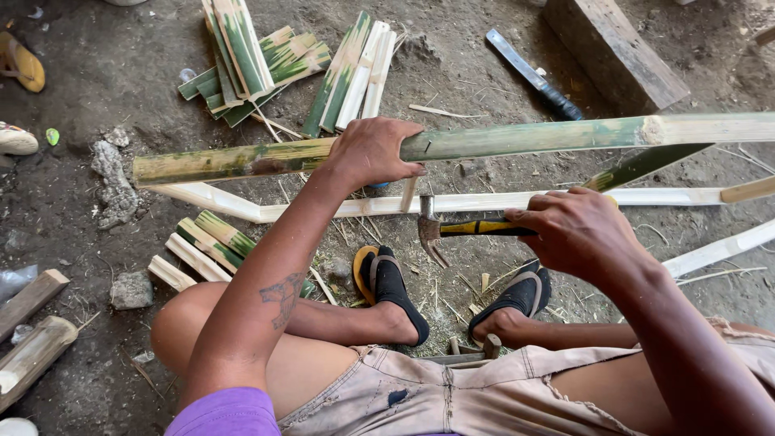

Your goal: The person assembles a rectangular bamboo frame by hammering nails into pre-cut bamboo pieces. They use a hammer to drive nails at the joints, then lift and inspect the frame before placing it aside and gathering additional bamboo strips.

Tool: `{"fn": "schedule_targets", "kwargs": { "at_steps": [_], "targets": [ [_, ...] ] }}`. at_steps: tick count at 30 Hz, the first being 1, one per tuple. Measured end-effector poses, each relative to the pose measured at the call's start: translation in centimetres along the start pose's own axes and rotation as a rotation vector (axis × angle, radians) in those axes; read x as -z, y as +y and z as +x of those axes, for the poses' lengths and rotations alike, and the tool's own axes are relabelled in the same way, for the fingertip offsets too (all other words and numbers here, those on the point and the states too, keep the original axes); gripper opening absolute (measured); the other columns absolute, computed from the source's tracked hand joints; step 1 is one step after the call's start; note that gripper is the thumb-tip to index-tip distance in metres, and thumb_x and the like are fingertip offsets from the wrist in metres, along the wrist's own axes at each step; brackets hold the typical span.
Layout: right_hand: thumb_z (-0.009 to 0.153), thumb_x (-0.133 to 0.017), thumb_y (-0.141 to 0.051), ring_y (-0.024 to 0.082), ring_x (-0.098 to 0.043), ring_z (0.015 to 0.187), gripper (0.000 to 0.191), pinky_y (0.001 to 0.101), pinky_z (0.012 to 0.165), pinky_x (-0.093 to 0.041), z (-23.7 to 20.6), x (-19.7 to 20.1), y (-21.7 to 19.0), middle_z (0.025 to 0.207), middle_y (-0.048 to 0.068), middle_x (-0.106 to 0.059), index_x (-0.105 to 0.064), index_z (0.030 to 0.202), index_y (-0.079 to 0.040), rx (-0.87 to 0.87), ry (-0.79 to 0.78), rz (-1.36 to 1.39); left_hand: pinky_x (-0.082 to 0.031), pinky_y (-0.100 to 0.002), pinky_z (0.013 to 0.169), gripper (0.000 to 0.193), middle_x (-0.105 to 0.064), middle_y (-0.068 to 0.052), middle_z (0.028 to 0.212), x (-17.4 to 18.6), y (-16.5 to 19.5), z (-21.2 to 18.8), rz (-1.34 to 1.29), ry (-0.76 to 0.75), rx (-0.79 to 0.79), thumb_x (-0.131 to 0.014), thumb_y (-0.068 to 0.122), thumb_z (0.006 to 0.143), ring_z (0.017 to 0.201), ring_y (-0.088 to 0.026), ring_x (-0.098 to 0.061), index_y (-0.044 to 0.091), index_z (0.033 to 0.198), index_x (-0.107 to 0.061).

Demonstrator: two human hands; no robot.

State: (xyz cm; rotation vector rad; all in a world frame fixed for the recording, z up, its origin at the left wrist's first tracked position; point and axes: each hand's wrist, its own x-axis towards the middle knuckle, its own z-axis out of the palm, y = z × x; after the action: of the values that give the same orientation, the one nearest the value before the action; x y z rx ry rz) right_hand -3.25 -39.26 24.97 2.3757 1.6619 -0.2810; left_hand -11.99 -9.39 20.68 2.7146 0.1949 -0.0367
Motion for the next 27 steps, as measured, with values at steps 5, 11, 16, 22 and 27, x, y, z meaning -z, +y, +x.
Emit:
{"fn": "schedule_targets", "kwargs": {
  "at_steps": [5, 11, 16, 22, 27],
  "targets": [
    [0.095, -0.063, -0.028, 0.015, -0.068, 0.07, 0.03, 0.0297, 0.052, -0.054, 0.8, -0.8, -2.1, 0.087, 0.0, -0.072, -0.071, 0.124, -0.026, 0.037, 0.066, -0.04, -0.055, -0.043, 0.086, 0.057, -0.077, -0.006, 0.093, -0.3, 0.1, 0.6, 0.04, -0.121, 0.102, -0.082, 0.061, 0.073, 0.091, -0.024, -0.073, 0.02, 0.113, -0.075],
    [0.095, -0.065, -0.032, 0.019, -0.069, 0.069, 0.034, 0.0339, 0.056, -0.055, 0.5, -1.2, -4.4, 0.087, 0.002, -0.071, -0.068, 0.129, -0.024, -0.117, 0.053, 0.137, -0.056, -0.044, 0.083, 0.056, -0.076, -0.006, 0.087, -0.5, -0.2, 0.7, 0.013, -0.043, 0.05, -0.085, 0.057, 0.07, 0.085, -0.025, -0.074, 0.022, 0.112, -0.075],
    [0.085, -0.072, -0.033, 0.022, -0.07, 0.075, 0.035, 0.0378, 0.065, -0.055, 0.2, -0.6, -4.6, 0.087, 0.002, -0.073, -0.073, 0.119, -0.022, -0.01, 0.209, 0.13, -0.056, -0.045, 0.083, 0.054, -0.076, -0.006, 0.087, -0.4, -0.2, 0.6, 0.023, -0.025, 0.035, -0.086, 0.054, 0.071, 0.086, -0.025, -0.074, 0.022, 0.113, -0.075],
    [0.088, -0.069, -0.037, 0.024, -0.071, 0.074, 0.039, 0.0378, 0.06, -0.056, -0.6, 0.1, -3.8, 0.09, 0.003, -0.074, -0.074, 0.125, -0.027, -0.13, 0.096, 0.16, -0.054, -0.045, 0.09, 0.055, -0.076, -0.006, 0.093, -0.6, -0.5, 0.8, 0.019, -0.097, 0.067, -0.086, 0.049, 0.069, 0.092, -0.026, -0.073, 0.024, 0.116, -0.073],
    [0.086, -0.072, -0.042, 0.026, -0.069, 0.068, 0.036, 0.042, 0.056, -0.052, -3.1, 1.0, -3.2, 0.082, 0.006, -0.074, -0.076, 0.115, -0.021, -0.212, 0.049, 0.42, -0.053, -0.046, 0.088, 0.065, -0.075, -0.01, 0.096, 0.2, -1.5, 1.1, -0.054, -0.057, -0.039, -0.088, 0.05, 0.067, 0.094, -0.03, -0.071, 0.021, 0.123, -0.07]
  ]
}}
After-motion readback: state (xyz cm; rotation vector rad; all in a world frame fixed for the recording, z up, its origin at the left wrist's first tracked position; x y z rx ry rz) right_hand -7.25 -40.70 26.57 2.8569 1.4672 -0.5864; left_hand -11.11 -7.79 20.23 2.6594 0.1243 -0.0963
